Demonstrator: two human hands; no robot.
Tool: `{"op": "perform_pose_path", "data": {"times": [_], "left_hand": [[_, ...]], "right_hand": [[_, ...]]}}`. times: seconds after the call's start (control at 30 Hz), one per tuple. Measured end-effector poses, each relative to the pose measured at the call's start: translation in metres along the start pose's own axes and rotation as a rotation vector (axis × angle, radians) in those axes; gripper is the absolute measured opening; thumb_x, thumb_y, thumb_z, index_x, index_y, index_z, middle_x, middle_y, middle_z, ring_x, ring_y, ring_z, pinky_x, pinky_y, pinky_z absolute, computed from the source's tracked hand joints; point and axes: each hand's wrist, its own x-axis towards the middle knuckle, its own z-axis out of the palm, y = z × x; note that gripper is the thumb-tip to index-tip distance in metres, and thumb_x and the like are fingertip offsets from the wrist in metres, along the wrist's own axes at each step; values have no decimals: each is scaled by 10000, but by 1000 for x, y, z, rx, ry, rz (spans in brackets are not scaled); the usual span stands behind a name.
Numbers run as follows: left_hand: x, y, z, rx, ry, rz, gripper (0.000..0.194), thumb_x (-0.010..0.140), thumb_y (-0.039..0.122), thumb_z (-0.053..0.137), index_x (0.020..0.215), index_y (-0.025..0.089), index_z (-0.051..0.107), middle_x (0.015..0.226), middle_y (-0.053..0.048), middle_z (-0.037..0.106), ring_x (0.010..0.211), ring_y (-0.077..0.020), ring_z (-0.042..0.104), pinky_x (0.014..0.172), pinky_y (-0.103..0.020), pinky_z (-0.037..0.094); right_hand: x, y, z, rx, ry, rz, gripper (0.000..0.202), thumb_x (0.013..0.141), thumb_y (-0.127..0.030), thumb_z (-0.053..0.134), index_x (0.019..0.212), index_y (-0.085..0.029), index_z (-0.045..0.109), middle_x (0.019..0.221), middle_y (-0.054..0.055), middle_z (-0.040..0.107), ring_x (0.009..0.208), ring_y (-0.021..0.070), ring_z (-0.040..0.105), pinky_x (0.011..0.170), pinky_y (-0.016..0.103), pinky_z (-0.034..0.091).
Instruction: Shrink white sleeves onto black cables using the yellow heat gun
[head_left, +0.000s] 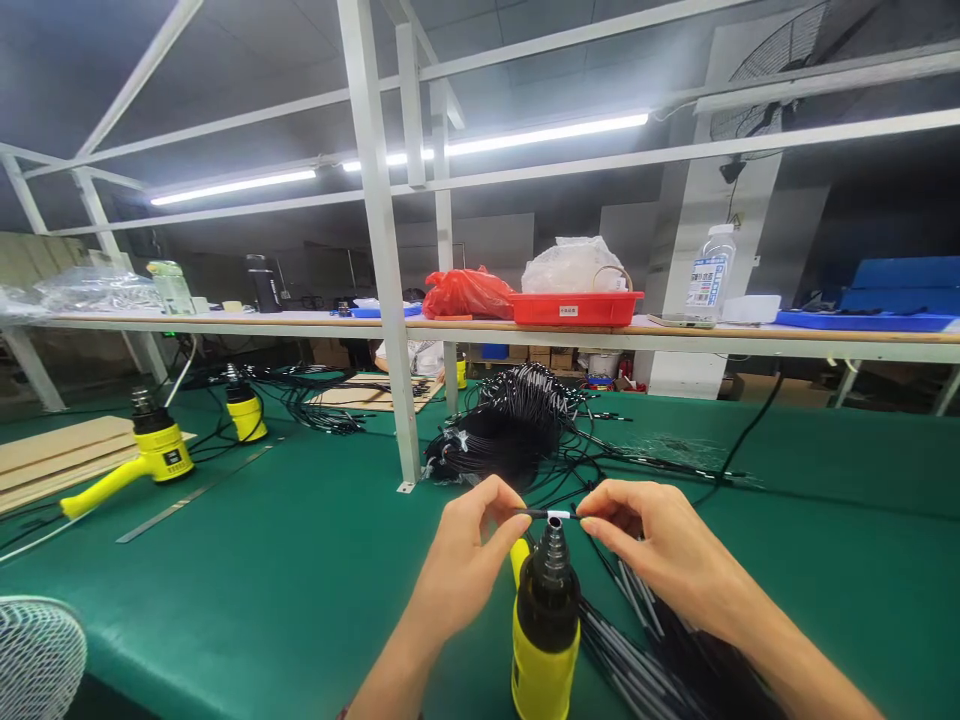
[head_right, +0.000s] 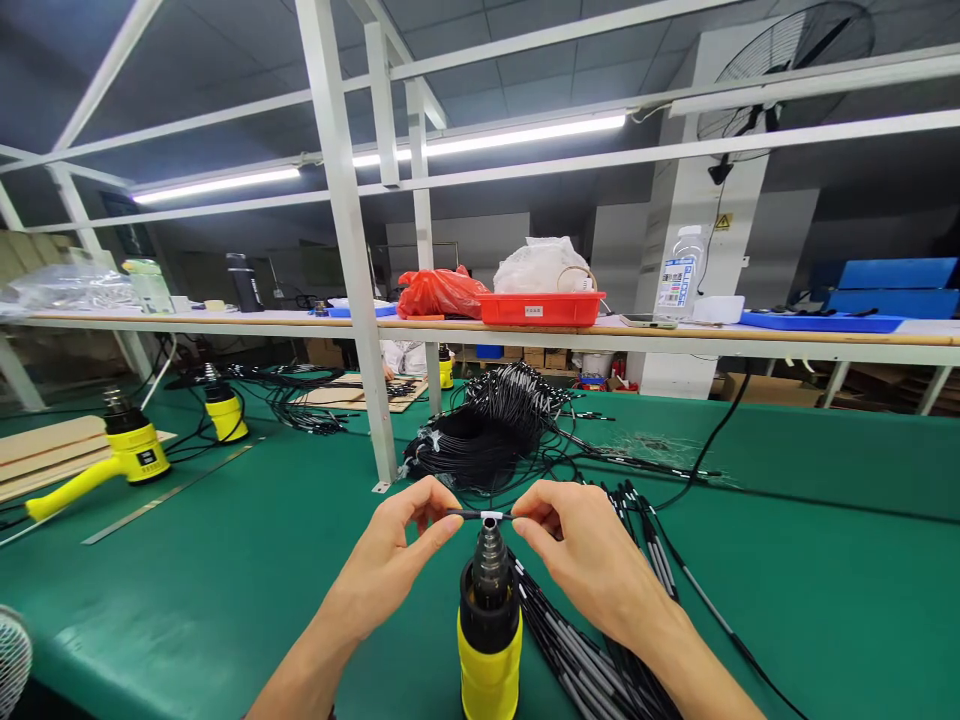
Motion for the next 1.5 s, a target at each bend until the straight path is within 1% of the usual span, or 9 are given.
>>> {"op": "perform_pose_path", "data": {"times": [0.13,0.27,0.37,0.6,0.83,1.03,1.2,1.4,1.5], "left_hand": [[-1,2,-2,67,0,5,178,933,316,544,813,192,584,769,32,572,740,-145,486,671,-245,358],[-2,0,-3,196,-25,-15,382,994,445,427,731,190,537,688,37,537,642,-138,433,580,-258,291],[-1,-3,-2,228,-48,-25,464,1009,455,379,662,182,523,639,34,522,599,-133,411,555,-265,266],[1,-4,1,134,11,-17,336,963,381,495,711,182,593,666,31,569,644,-137,467,595,-242,332],[2,0,1,41,5,-39,211,921,312,550,773,181,621,664,21,639,668,-151,574,640,-251,387],[0,0,0,11,42,22,65,872,220,589,824,191,623,772,26,633,767,-150,564,735,-253,414],[0,0,0,13,42,32,49,874,219,583,846,196,615,804,29,616,802,-150,552,755,-252,410],[0,-2,0,209,50,-8,407,988,428,428,676,187,527,666,14,561,680,-165,496,621,-277,327],[0,-2,-1,225,48,-12,429,991,447,423,661,188,513,633,20,533,645,-161,474,606,-282,311]], "right_hand": [[-2,-1,-1,-14,-5,-20,207,882,-333,535,750,-239,665,743,-30,693,670,151,600,614,279,425],[-3,-3,1,-21,13,-34,200,875,-325,546,738,-239,664,722,-36,683,657,144,584,604,273,411],[-3,-3,3,-34,17,-43,196,866,-312,552,720,-236,658,694,-41,669,633,138,558,592,270,396],[-2,-1,5,-23,43,-23,173,847,-322,561,733,-237,660,701,-36,672,638,145,575,584,273,400],[0,-2,5,-2,42,3,155,826,-310,588,710,-227,650,686,-35,668,636,142,580,581,271,404],[0,2,4,26,16,27,131,807,-303,606,724,-219,664,686,-25,675,641,148,589,590,268,428],[-1,4,3,31,-6,29,145,817,-321,603,738,-221,673,705,-17,678,663,159,593,610,274,426],[-6,-2,1,-99,-46,-41,298,915,-379,489,719,-232,660,665,-11,630,616,159,506,560,278,335],[-6,-4,3,-126,-31,-56,311,923,-371,473,690,-229,622,638,-9,602,593,162,486,547,279,317]]}}
